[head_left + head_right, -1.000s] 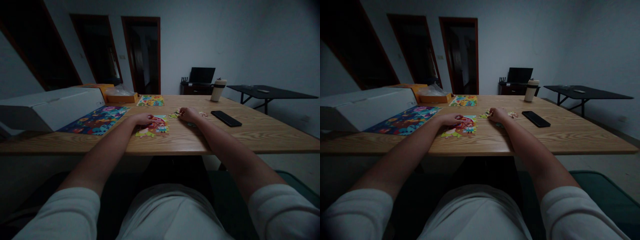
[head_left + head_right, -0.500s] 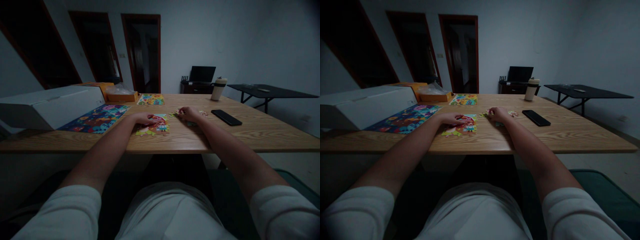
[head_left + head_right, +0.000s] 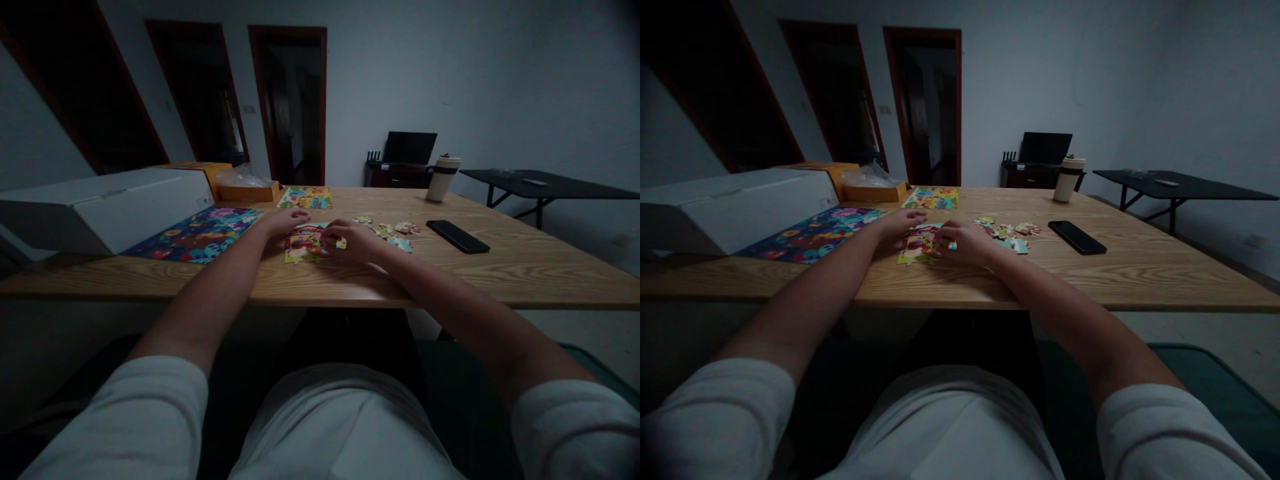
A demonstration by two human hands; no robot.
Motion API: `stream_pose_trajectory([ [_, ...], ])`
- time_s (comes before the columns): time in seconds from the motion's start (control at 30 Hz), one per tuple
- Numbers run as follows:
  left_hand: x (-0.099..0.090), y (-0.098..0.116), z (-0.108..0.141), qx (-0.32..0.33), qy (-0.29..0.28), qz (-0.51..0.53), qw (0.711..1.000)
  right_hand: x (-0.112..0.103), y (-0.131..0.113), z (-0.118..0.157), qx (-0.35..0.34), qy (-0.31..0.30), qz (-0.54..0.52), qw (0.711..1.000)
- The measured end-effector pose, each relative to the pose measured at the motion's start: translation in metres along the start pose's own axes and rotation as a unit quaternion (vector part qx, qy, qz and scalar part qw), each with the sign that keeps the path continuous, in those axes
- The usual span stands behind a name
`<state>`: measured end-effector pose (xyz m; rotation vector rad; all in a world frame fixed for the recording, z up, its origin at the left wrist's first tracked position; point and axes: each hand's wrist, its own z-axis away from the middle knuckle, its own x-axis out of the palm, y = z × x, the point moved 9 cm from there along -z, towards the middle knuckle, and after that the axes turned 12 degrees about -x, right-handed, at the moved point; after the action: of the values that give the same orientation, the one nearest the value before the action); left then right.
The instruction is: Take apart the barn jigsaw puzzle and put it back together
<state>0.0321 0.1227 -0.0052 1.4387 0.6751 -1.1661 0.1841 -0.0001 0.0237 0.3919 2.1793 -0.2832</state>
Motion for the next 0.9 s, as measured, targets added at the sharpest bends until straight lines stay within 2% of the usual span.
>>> stream_pose_trajectory([
  [0.03,-0.001,0.000,0.006,0.001,-0.031,0.030,0.999,0.005,-0.007,0.000,-0.013,-0.010,0.009,1.000],
  [0.13,0.016,0.011,0.034,0.031,-0.191,0.052,0.980,0.015,-0.015,0.002,-0.041,-0.032,0.031,0.998],
  [0.2,0.025,0.023,0.048,0.053,-0.247,0.051,0.966,0.018,-0.014,0.003,-0.046,-0.036,0.037,0.998],
  [0.23,0.027,0.028,0.051,0.060,-0.252,0.049,0.965,0.018,-0.013,0.003,-0.046,-0.034,0.040,0.998],
  [0.33,0.025,0.040,0.052,0.075,-0.225,0.019,0.971,0.015,-0.009,0.003,-0.034,-0.028,0.055,0.997],
  [0.47,0.005,0.040,0.053,0.062,-0.164,-0.014,0.984,0.007,0.005,0.006,0.021,-0.028,0.064,0.997],
  [0.57,-0.005,0.043,0.061,0.063,-0.137,-0.038,0.988,0.000,0.022,0.011,0.066,-0.003,0.048,0.997],
  [0.7,0.006,0.056,0.089,0.093,-0.104,-0.069,0.988,-0.007,0.042,0.019,0.123,0.047,0.029,0.991],
  [0.8,0.017,0.063,0.116,0.090,-0.054,-0.050,0.993,-0.002,0.045,0.020,0.128,0.030,0.014,0.991],
  [0.9,0.017,0.071,0.141,0.118,0.015,-0.027,0.993,0.003,0.041,0.019,0.122,0.004,0.009,0.992],
])
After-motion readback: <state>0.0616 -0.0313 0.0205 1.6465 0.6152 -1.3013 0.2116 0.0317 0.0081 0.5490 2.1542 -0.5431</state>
